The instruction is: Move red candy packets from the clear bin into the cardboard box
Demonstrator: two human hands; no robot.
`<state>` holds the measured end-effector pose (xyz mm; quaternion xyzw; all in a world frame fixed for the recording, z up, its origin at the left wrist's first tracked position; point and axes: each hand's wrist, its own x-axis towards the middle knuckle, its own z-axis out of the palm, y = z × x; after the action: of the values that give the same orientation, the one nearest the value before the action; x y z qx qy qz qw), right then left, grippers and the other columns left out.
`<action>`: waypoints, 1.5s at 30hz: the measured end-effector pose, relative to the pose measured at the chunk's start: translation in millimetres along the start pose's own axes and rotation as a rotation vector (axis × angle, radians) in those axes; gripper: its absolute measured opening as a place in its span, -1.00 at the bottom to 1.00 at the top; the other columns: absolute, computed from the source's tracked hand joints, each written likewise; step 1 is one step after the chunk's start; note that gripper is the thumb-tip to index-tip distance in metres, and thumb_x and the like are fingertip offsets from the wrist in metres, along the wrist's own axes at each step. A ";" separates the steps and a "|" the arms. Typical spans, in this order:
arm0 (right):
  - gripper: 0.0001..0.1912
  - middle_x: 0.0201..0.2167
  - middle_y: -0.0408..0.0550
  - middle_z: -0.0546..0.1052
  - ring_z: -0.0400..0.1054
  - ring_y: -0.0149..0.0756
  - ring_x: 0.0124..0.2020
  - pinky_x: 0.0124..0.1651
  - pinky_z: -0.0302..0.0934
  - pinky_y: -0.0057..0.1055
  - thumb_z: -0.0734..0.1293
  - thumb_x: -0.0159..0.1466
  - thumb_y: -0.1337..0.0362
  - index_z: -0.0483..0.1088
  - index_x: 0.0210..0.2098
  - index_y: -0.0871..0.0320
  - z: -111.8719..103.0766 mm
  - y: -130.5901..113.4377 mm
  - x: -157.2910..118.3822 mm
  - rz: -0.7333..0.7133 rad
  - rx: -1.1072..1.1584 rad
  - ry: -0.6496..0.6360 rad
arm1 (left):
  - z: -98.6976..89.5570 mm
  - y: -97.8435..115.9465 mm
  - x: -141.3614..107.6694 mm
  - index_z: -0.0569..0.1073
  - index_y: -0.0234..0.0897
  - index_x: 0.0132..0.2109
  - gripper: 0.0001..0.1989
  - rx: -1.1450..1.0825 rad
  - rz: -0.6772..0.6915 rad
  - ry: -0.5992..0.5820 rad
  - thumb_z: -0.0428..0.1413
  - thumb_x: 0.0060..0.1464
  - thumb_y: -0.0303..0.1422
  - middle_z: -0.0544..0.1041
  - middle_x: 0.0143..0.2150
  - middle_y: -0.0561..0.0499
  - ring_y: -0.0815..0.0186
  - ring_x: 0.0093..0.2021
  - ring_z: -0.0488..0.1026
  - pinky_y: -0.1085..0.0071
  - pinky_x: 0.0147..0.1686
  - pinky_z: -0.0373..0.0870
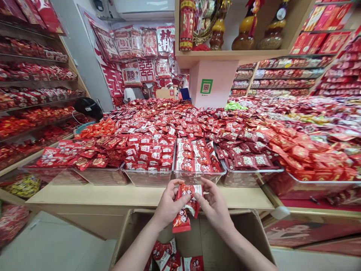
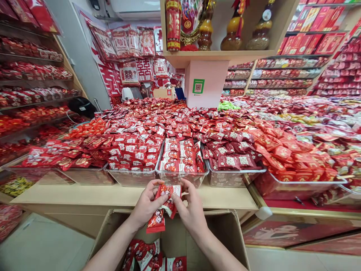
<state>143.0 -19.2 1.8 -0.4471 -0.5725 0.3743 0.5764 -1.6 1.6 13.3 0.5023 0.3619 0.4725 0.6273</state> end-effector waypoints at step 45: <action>-0.86 -0.64 -0.14 0.40 0.26 -0.38 -0.55 -0.51 0.01 -0.51 0.28 -0.06 0.22 0.27 -0.62 0.17 0.6 -10.9 146.4 0.154 -0.750 0.000 | -8.7 -11.6 -0.6 0.38 -0.27 -0.26 -0.81 0.514 0.023 -0.072 0.02 -0.03 -0.28 0.43 -0.44 0.07 0.36 -0.44 0.34 0.47 -0.40 0.24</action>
<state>150.9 115.4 59.7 -0.6685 -0.6346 0.1811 0.3429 -7.2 3.0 0.0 0.6659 0.4418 0.3536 0.4861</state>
